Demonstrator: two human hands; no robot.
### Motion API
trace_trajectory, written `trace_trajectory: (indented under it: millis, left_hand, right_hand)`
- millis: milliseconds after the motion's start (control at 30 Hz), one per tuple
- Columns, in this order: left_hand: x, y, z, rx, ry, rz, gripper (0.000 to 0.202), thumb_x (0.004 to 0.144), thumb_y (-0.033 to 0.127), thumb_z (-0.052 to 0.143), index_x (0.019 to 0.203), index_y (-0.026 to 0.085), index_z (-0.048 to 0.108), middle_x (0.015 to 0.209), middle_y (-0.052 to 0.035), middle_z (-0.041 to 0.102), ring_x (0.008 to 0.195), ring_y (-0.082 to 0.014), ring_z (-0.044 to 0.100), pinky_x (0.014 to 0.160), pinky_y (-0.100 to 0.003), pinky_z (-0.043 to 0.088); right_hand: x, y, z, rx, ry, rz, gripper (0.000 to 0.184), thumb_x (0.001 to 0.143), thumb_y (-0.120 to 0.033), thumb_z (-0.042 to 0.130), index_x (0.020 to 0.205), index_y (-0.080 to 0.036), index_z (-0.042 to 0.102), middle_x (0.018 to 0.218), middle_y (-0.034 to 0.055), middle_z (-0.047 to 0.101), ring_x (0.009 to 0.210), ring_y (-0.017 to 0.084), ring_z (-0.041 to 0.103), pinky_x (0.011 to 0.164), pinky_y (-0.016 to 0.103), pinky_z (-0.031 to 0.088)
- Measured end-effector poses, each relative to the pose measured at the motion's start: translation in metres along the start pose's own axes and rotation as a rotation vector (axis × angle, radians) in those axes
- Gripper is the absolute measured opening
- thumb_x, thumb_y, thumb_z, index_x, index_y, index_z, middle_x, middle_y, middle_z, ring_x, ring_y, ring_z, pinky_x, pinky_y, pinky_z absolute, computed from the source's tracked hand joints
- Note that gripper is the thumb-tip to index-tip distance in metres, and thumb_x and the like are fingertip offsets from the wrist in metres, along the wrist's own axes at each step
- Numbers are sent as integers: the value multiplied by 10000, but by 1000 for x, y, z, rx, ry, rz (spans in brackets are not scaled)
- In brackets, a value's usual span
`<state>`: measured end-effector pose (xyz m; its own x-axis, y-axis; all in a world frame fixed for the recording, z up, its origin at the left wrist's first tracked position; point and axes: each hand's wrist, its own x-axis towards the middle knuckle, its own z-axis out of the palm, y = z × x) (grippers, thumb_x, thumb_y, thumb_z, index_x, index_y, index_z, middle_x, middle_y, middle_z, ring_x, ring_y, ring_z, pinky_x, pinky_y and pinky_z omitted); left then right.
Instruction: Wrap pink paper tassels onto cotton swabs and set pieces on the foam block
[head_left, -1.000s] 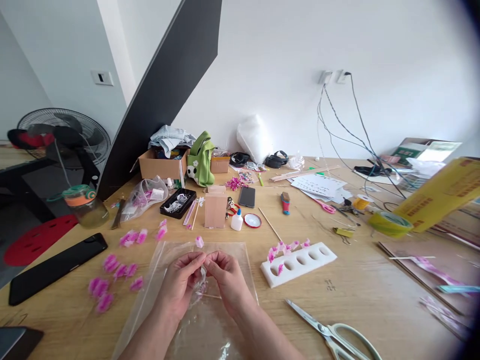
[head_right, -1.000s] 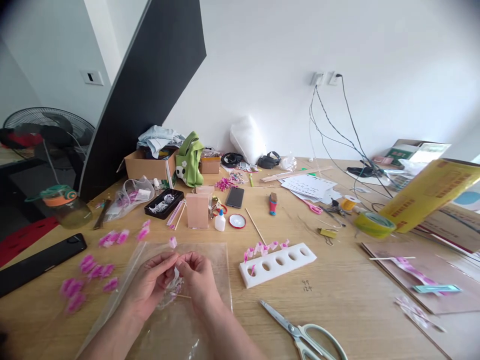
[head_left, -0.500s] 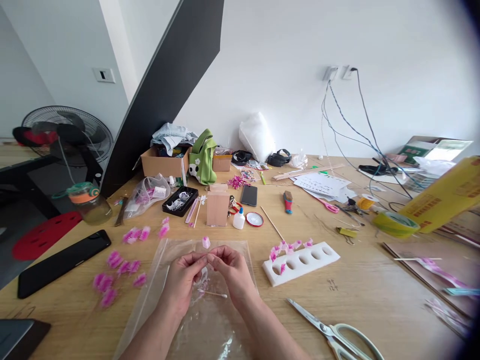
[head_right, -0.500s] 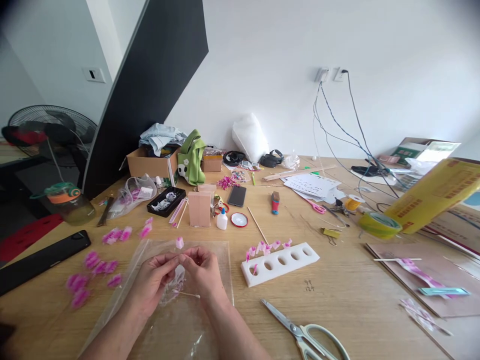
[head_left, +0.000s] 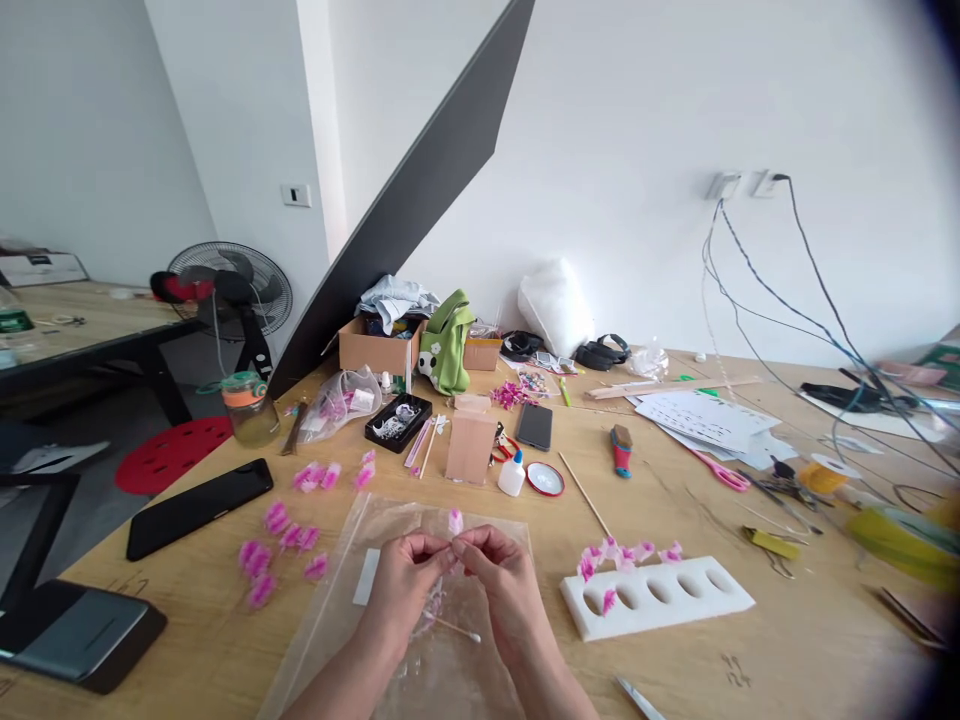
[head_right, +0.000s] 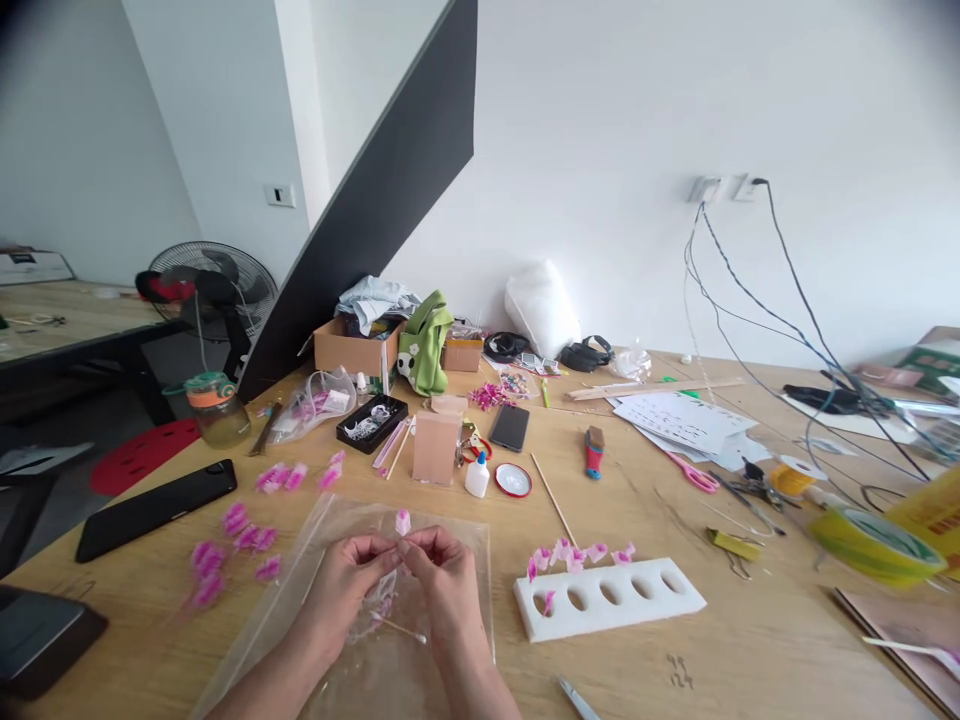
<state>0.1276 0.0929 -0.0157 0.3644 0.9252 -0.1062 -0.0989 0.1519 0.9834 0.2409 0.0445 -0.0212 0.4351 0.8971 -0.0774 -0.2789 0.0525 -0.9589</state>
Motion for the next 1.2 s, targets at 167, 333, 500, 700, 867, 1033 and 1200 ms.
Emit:
trace_trajectory:
  millis: [167,333,500,700,867,1033,1200]
  left_hand:
    - [3,-3,1,7,-14,-14,423,543,538,827,532,136,698,507,10,484,522,-102,364,516,-235,267]
    - [4,-4,1,26,-14,-16,392,580,514,801,569,135,700,464,41,421,481,-84,305,490,-235,230]
    - [0,-3,0,40,-24,-19,330,613,454,787,587,137,700,499,26,472,493,-89,356,502,-234,266]
    - [0,-2,0,34,-19,2,290,638,413,761,600,133,695,577,-10,552,566,-119,447,551,-244,320]
    - [0,-3,-1,50,-32,21,271,656,392,754,586,136,696,584,-9,543,571,-119,447,556,-248,323]
    - [1,-5,-2,45,-28,6,282,643,408,763,592,138,700,562,9,504,544,-104,411,538,-240,306]
    - [1,-5,-2,46,-39,4,313,634,439,775,617,134,708,606,-7,546,569,-111,438,538,-234,316]
  right_hand:
    - [2,2,-3,-43,-19,-35,292,640,-424,800,636,-153,689,621,24,635,630,144,511,644,266,388]
    - [3,3,-3,-58,-21,-55,325,665,-459,789,668,-150,690,640,18,622,638,141,502,638,258,393]
    - [2,3,-3,-10,-38,-38,339,676,-474,789,688,-152,683,640,5,600,646,134,490,651,257,388]
    - [2,2,-3,-11,-26,2,353,642,-475,817,694,-147,696,663,13,621,662,136,496,664,260,386]
    - [2,0,-3,-18,-45,27,354,636,-473,820,696,-145,703,668,17,631,659,131,498,659,257,380]
    - [2,-2,-5,-56,-42,17,348,639,-468,815,686,-146,692,642,7,613,641,127,493,643,253,376]
    - [3,0,-6,-133,-39,-41,316,683,-446,778,708,-148,675,664,15,626,641,136,517,634,261,385]
